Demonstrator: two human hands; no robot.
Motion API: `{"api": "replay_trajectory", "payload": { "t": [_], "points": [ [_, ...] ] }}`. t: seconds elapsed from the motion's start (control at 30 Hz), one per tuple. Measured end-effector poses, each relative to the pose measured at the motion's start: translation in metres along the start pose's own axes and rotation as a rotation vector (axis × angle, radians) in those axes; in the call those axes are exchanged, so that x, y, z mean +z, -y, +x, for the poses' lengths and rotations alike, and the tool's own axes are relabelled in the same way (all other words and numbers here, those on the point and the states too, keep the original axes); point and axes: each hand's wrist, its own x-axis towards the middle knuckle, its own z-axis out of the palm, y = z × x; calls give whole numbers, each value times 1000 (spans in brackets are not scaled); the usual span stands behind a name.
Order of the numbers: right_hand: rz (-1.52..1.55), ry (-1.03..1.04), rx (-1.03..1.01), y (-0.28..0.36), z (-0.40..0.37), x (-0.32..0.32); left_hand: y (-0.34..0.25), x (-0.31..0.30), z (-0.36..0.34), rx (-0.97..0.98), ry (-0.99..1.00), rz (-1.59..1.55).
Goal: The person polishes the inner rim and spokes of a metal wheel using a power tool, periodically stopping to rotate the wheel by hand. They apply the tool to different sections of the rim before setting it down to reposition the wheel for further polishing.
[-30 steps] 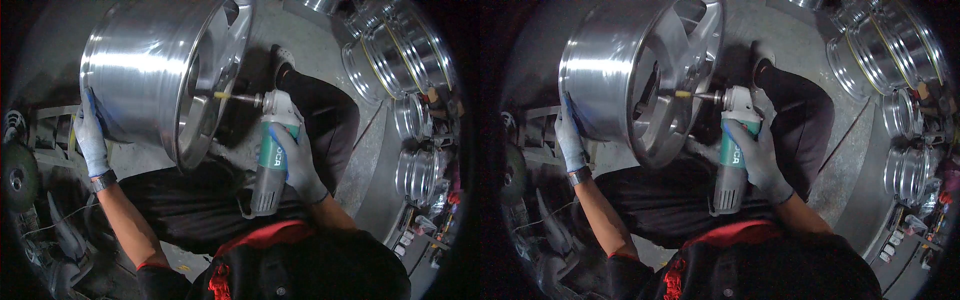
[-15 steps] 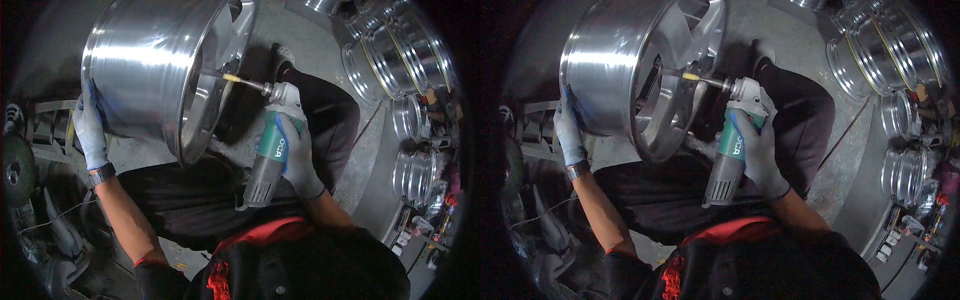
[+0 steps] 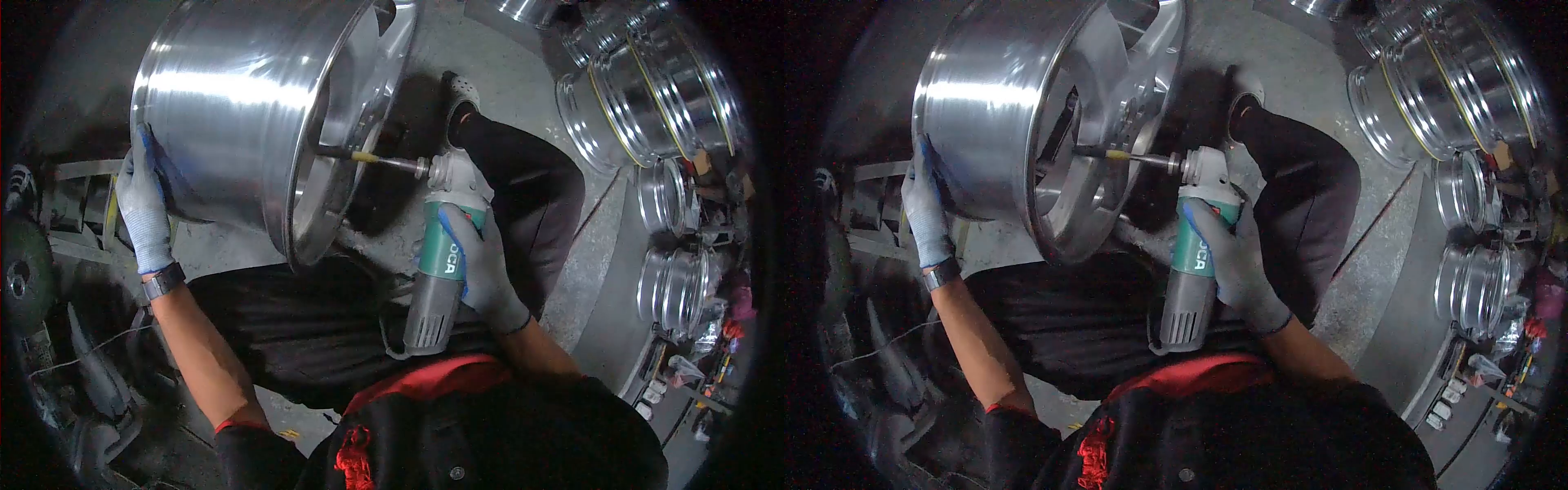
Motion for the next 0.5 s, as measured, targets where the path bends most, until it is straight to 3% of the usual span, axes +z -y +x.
{"api": "replay_trajectory", "payload": {
  "t": [0.07, 0.3, 0.5],
  "points": [
    [138, 13, 50, 1, 0, 2, 0, -2, -1, -1, -16, -2],
    [80, -7, 91, 19, -5, 12, -5, 4, -5, 21, -63, 16],
    [254, -48, 21, 13, 7, 11, 0, -5, 0, 47, -29, 116]
  ]
}}
